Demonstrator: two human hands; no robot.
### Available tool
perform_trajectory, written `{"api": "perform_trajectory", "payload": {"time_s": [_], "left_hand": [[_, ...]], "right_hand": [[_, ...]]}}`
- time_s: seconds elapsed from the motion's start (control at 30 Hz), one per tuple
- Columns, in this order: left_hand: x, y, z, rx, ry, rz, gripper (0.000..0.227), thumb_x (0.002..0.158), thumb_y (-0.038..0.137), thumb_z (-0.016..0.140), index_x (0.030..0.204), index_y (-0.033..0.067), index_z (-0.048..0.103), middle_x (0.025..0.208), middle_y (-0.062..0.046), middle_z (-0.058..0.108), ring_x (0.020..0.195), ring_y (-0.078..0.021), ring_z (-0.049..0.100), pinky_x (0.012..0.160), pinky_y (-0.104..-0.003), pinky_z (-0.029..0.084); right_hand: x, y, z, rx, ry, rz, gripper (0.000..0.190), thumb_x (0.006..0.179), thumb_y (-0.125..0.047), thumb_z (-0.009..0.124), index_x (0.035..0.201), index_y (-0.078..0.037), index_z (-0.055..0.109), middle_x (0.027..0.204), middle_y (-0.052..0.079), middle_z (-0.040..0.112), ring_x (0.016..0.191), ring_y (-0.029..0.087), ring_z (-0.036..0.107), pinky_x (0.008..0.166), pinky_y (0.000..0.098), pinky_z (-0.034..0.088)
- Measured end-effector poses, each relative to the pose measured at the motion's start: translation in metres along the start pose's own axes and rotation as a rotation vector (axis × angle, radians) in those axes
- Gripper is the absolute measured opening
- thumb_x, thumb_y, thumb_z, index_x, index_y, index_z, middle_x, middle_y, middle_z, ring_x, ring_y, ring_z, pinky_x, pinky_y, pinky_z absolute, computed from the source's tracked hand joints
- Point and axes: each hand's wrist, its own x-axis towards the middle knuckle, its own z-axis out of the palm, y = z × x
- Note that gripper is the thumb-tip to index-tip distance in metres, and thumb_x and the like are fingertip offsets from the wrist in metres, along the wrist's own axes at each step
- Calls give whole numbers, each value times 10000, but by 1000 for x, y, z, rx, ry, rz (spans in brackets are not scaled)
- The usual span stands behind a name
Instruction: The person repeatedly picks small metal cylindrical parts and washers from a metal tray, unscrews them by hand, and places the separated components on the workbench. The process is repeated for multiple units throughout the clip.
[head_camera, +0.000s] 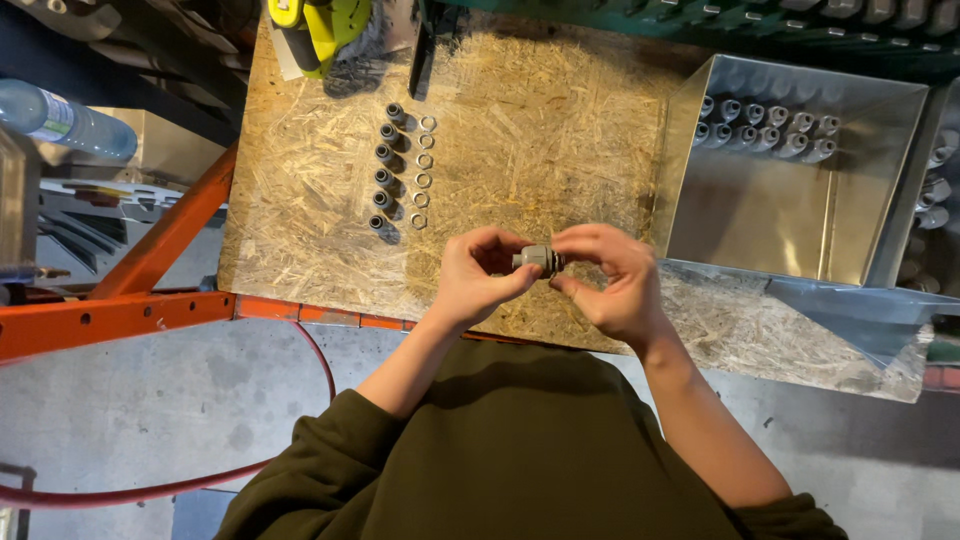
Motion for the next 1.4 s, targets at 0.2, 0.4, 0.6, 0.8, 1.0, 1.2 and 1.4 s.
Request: {"api": "perform_trajectory", "payload": {"time_s": [0.2,0.4,0.6,0.8,1.0,1.2,1.4], "left_hand": [[1,3,2,-17,12,-1,423,820,92,1066,1160,-66,871,880,-167,817,813,-158,805,718,-314,686],[1,6,3,-22,11,9,416,820,85,1069,1155,-66,872,851,-163,805,788,-148,793,687,-305,678],[-1,6,2,-8,15,9,409,820,93,1065,1151,-56,877,855,-155,808,799,-143,789,700,-308,678],[-1,5,3,-16,13,13,427,820,100,1073,1159,-65,871,864,-160,812,812,-153,789,720,-314,679],[-2,7,5,-17,8,12,423,824,99,1069,1157,-67,869,861,-156,813,811,-150,791,719,-308,682],[-2,2,4,-28,13,16,430,825,106,1076,1154,-74,868,852,-166,806,797,-155,793,709,-313,681],[-1,-8,1,-46,16,15,435,831,95,1073,1162,-89,860,860,-181,809,806,-162,792,697,-325,680]], "right_hand": [[-2,10,-2,-38,-2,37,280,908,40,990,1171,53,894,1103,238,840,947,328,853,836,433,725],[-2,6,1,-4,3,64,298,954,-13,980,1218,77,874,1115,264,840,945,340,841,861,470,724],[-2,7,-1,26,-8,23,372,887,-19,1028,1221,59,884,1165,256,833,1006,351,850,872,466,728],[-4,15,-2,6,-6,-11,312,895,3,1021,1178,46,898,1134,235,844,973,324,856,835,425,723],[-6,15,0,18,3,-3,306,936,-61,1008,1185,65,883,1132,248,842,954,320,839,866,438,713],[-6,13,-1,51,-5,-2,349,887,19,1013,1209,67,886,1163,256,828,983,316,833,888,451,719],[-6,21,0,55,-10,12,298,918,46,985,1198,78,886,1135,251,838,960,290,842,847,411,721]]}}
